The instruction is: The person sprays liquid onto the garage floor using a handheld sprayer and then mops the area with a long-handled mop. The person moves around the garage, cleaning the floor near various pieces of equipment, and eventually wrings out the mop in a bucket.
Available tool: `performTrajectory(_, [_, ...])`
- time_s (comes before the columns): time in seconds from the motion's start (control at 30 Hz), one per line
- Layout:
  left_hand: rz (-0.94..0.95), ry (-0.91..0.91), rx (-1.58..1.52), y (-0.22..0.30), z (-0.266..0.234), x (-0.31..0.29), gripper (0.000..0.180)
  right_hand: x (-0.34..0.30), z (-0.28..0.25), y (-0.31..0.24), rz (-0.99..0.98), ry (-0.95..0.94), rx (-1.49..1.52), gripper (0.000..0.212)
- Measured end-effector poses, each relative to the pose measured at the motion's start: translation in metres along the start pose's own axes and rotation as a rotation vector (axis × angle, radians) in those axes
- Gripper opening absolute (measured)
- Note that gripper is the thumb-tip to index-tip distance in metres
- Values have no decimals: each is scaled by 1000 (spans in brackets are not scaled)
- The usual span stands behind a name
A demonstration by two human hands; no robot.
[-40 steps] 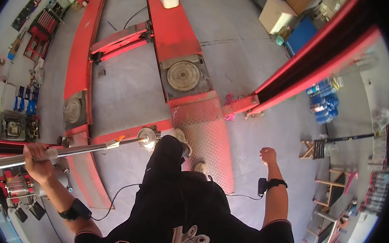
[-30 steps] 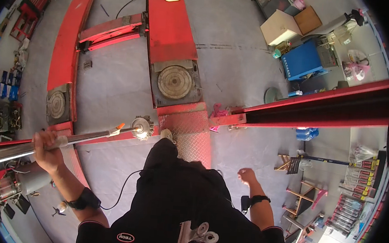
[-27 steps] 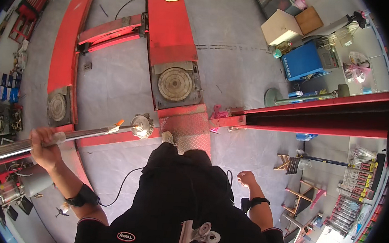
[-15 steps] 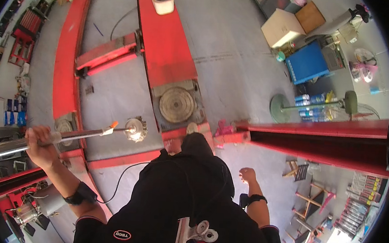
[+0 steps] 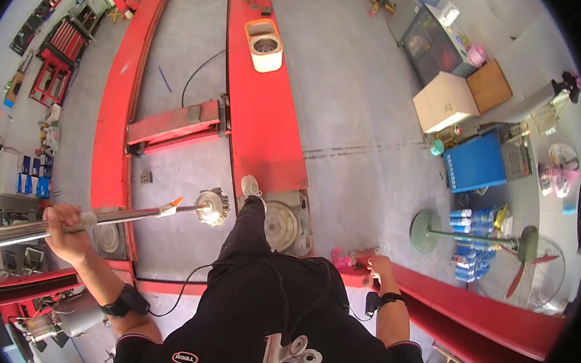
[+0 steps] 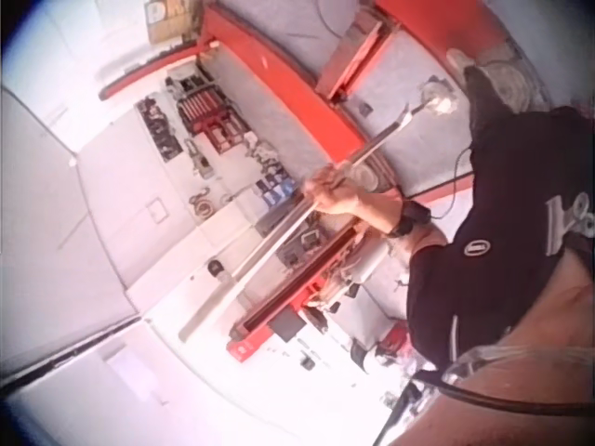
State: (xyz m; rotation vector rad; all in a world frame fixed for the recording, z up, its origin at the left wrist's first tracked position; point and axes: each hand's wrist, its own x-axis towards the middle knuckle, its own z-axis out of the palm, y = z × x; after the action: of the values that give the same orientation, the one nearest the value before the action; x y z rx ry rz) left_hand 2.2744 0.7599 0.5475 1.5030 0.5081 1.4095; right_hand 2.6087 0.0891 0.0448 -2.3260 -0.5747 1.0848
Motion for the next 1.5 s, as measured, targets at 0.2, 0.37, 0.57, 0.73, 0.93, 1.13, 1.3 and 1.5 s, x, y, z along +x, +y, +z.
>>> performTrajectory(0.2, [-94,37,-106,-149,41,108,28,87,-73,-52,55,-92,-294,12])
performTrajectory(0.37, [-146,-126,-158,-195,142,241,25,167,-92,-215,518,-1,356,15])
performTrajectory(0.57, [-219,-386,-336,-260,276,366,23,319,-234,-412,155,126,-27,27])
performTrajectory(0.73, [-175,-484,-251,-302,392,447,23,478,-365,-663,-356,171,29,39])
performTrajectory(0.93, [-88,-644,-62,-328,508,545,25,567,-409,-945,-1253,270,122,50])
performTrajectory(1.13, [-168,-707,3,-358,558,623,22,641,-421,-1072,-1070,190,346,28])
performTrajectory(1.3, [381,-560,267,-382,496,668,41,695,-483,-1106,-899,387,571,13])
performTrajectory(1.5, [696,-416,205,-324,366,645,31,770,-531,-1151,-1067,463,695,19])
